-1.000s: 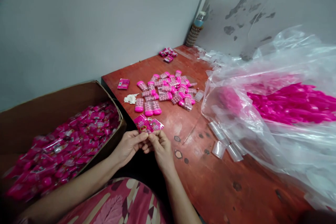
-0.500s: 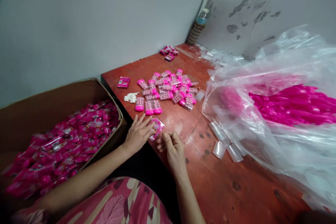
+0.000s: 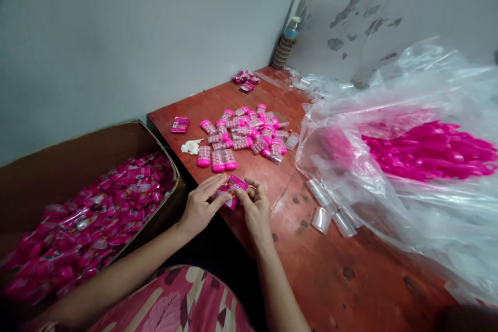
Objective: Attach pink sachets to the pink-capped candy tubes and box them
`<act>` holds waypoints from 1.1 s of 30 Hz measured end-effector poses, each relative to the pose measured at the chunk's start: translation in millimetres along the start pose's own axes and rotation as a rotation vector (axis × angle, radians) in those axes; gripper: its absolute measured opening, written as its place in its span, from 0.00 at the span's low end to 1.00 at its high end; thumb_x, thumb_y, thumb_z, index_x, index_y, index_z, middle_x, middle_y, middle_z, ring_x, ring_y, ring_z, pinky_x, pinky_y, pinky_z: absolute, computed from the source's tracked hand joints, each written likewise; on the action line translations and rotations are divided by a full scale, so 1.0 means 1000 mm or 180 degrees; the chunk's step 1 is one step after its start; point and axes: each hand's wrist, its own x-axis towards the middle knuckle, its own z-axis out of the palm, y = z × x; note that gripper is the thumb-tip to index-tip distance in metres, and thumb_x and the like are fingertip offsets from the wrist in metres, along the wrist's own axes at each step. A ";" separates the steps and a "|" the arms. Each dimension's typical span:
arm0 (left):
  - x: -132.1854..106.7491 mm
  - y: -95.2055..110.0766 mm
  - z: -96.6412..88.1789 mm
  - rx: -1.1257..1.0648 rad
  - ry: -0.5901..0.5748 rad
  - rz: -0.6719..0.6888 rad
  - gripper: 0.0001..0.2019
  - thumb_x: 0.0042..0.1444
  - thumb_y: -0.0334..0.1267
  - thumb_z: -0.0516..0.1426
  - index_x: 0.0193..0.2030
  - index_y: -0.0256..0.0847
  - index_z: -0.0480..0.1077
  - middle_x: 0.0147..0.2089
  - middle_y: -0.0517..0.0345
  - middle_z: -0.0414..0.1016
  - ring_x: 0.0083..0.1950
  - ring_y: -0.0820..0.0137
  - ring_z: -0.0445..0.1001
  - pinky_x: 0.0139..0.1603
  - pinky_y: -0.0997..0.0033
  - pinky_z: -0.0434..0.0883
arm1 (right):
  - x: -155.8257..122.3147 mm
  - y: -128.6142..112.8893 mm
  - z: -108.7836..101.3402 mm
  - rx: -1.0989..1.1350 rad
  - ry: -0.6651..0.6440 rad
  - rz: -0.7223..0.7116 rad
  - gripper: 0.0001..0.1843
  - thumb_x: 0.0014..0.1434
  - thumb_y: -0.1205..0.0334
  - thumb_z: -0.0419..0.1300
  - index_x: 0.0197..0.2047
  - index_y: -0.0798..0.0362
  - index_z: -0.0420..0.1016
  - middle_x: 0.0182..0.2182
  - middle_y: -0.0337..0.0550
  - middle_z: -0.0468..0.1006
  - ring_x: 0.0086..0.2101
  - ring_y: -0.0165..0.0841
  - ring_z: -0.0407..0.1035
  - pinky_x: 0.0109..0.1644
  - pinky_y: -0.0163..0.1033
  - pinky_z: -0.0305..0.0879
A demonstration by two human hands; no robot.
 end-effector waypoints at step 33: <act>0.004 -0.022 -0.031 -0.3510 0.0783 -0.3051 0.05 0.48 0.33 0.59 0.30 0.32 0.70 0.27 0.52 0.75 0.26 0.71 0.75 0.25 0.75 0.74 | 0.124 -0.053 0.004 -0.5806 -0.2693 -0.2851 0.14 0.60 0.68 0.46 0.46 0.55 0.67 0.42 0.49 0.72 0.42 0.37 0.64 0.45 0.40 0.56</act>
